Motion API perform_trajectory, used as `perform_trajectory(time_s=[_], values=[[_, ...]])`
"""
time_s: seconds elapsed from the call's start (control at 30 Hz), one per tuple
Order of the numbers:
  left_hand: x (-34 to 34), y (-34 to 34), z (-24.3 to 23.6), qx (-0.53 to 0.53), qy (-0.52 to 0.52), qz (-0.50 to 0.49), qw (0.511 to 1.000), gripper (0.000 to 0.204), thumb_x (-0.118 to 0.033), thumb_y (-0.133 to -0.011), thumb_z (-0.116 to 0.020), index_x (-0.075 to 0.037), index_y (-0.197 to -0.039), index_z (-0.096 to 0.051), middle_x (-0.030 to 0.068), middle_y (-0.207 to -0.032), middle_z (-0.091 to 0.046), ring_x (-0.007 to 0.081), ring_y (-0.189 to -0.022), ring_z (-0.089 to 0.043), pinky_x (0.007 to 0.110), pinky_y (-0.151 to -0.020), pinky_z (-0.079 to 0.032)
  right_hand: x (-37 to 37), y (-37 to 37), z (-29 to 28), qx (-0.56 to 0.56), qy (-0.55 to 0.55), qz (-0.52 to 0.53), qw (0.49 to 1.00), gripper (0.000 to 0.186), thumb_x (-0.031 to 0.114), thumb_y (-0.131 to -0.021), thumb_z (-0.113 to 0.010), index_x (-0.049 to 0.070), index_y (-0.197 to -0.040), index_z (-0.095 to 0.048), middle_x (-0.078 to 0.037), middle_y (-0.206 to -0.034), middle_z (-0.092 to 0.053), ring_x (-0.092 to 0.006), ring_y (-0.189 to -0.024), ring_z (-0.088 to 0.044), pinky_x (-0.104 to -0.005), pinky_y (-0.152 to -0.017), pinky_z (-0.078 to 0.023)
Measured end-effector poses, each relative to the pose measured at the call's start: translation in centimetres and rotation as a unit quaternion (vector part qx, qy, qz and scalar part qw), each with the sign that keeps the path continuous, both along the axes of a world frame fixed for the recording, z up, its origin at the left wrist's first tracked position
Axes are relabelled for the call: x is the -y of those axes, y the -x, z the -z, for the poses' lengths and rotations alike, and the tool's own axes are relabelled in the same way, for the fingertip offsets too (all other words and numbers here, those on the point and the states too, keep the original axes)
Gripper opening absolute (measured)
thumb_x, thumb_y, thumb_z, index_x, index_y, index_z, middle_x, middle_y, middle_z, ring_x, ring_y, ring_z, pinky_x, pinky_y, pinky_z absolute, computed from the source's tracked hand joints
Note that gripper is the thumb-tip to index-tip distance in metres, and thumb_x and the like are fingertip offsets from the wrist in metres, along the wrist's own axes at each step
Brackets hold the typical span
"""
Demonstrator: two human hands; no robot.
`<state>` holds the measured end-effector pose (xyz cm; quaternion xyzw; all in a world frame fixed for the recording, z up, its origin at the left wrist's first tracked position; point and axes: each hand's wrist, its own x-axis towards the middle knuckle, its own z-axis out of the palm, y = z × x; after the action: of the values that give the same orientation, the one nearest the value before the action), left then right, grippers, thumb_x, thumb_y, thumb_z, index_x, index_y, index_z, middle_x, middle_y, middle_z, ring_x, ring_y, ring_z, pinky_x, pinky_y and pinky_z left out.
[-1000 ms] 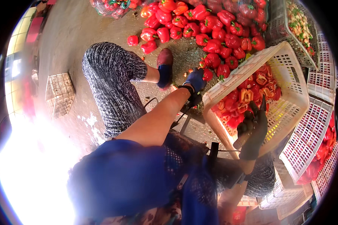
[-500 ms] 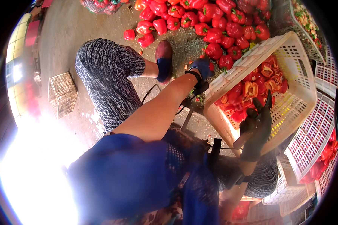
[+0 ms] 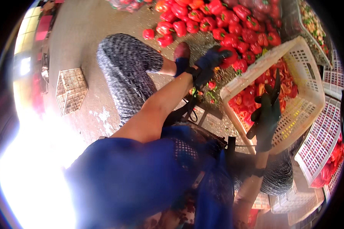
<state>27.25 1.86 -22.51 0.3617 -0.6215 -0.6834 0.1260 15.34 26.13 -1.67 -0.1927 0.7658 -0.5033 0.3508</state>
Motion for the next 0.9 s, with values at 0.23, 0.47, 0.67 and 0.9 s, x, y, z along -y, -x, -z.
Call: perform_trajectory(time_s=[0.23, 0.47, 0.67, 0.9], values=[[-9.9, 1.4, -15.4, -0.066, 0.098, 0.129, 0.985, 0.050, -0.023, -0.092, -0.070, -0.005, -0.135, -0.050, 0.0092, -0.125, -0.059, 0.0189, -0.107, -0.061, 0.035, -0.083, -0.056, -0.4, -3.0, -1.1, -0.248, 0.112, -0.070, 0.960, 0.058, 0.011, -0.090, -0.066, 0.007, -0.144, -0.044, -0.006, -0.105, -0.063, -0.0051, -0.065, -0.049, -0.0234, -0.056, -0.043], [-11.5, -0.4, -24.1, -0.104, -0.162, 0.190, 0.963, 0.063, -0.020, -0.093, -0.067, -0.002, -0.144, -0.035, 0.0114, -0.125, -0.060, 0.0213, -0.113, -0.062, 0.037, -0.091, -0.055, -4.0, -0.1, -2.0, -0.028, 0.097, -0.047, 0.994, 0.043, 0.019, -0.096, -0.052, 0.006, -0.137, -0.050, -0.010, -0.127, -0.059, -0.0084, -0.059, -0.057, -0.0239, -0.047, -0.044], [-12.0, 0.5, -23.1, -0.129, -0.247, 0.217, 0.936, 0.054, -0.021, -0.093, -0.067, -0.001, -0.137, -0.043, 0.0090, -0.122, -0.062, 0.0205, -0.110, -0.063, 0.035, -0.091, -0.055, -3.6, -1.5, -4.7, 0.019, 0.143, 0.006, 0.989, 0.038, 0.017, -0.096, -0.050, -0.002, -0.129, -0.055, -0.009, -0.128, -0.057, -0.0076, -0.061, -0.059, -0.0216, -0.047, -0.044], [-12.5, 0.4, -22.0, -0.141, -0.200, 0.194, 0.950, 0.057, -0.012, -0.086, -0.073, 0.003, -0.133, -0.045, 0.0134, -0.118, -0.063, 0.0196, -0.102, -0.065, 0.035, -0.088, -0.056, -3.6, -1.1, -4.3, 0.087, 0.144, 0.002, 0.986, 0.046, 0.012, -0.096, -0.044, -0.001, -0.140, -0.042, -0.018, -0.135, -0.053, -0.0105, -0.063, -0.060, -0.0233, -0.052, -0.048]])
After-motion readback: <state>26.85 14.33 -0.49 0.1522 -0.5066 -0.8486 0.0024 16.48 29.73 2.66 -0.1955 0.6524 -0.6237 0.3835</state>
